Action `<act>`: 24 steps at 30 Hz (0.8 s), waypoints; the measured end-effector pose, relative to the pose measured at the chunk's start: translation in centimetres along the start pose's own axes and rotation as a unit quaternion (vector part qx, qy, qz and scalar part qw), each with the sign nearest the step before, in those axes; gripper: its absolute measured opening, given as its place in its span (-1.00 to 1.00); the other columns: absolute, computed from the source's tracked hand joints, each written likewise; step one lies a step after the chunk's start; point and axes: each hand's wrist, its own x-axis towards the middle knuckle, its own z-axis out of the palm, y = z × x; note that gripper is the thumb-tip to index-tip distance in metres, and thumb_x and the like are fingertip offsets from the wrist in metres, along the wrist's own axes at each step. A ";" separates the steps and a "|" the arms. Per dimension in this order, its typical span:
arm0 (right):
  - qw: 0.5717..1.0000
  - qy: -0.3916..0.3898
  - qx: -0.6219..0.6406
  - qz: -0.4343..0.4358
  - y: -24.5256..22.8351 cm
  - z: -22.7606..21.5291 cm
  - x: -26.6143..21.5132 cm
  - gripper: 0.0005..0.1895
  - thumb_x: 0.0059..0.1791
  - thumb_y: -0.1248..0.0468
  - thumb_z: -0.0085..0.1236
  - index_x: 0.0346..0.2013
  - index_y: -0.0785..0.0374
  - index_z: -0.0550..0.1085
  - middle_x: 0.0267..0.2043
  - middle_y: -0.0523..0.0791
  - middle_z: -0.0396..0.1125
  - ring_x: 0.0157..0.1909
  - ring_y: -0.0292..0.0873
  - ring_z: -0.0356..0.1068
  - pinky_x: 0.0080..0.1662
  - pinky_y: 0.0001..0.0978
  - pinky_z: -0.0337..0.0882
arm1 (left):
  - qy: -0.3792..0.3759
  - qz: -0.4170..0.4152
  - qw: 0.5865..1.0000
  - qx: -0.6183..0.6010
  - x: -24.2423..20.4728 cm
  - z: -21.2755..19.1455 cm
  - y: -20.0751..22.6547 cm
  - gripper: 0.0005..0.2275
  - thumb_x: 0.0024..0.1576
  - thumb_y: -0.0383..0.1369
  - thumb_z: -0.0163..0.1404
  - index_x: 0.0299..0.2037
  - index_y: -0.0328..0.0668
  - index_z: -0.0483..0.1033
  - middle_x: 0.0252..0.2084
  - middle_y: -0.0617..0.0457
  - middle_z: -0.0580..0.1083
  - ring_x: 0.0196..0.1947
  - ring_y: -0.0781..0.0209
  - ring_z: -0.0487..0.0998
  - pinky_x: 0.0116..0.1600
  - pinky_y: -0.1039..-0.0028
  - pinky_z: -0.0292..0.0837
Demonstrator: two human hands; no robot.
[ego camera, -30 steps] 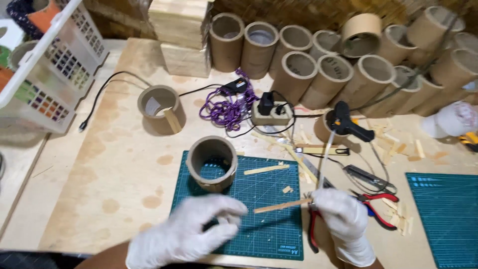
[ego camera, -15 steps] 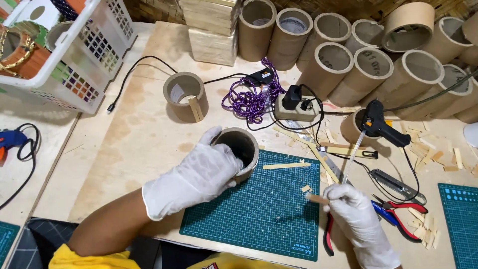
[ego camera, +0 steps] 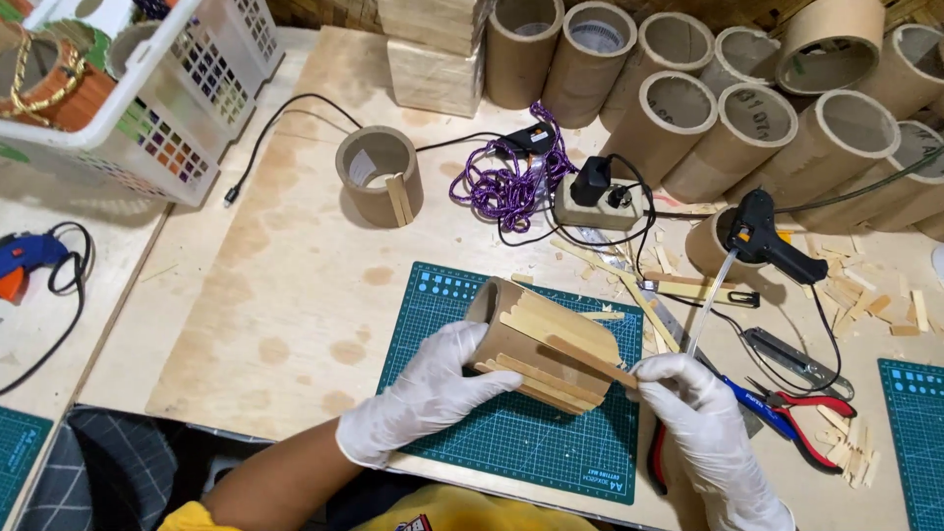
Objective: Gluing small wooden sticks onto a cardboard tube and a wooden block to create a decorative structure.
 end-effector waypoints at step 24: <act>0.932 -0.268 -0.194 -0.151 -4.6 1.5 1.4 -0.80 0.11 0.20 -0.06 -0.35 0.05 0.49 -0.33 -0.22 0.34 -0.29 -0.23 0.31 -0.10 -0.35 0.28 | 0.000 0.007 0.999 -0.053 -1.0 3.0 -6.6 -0.46 0.06 -0.11 0.17 0.26 -0.04 0.43 0.18 -0.06 0.47 0.18 0.05 0.45 0.25 0.24 0.43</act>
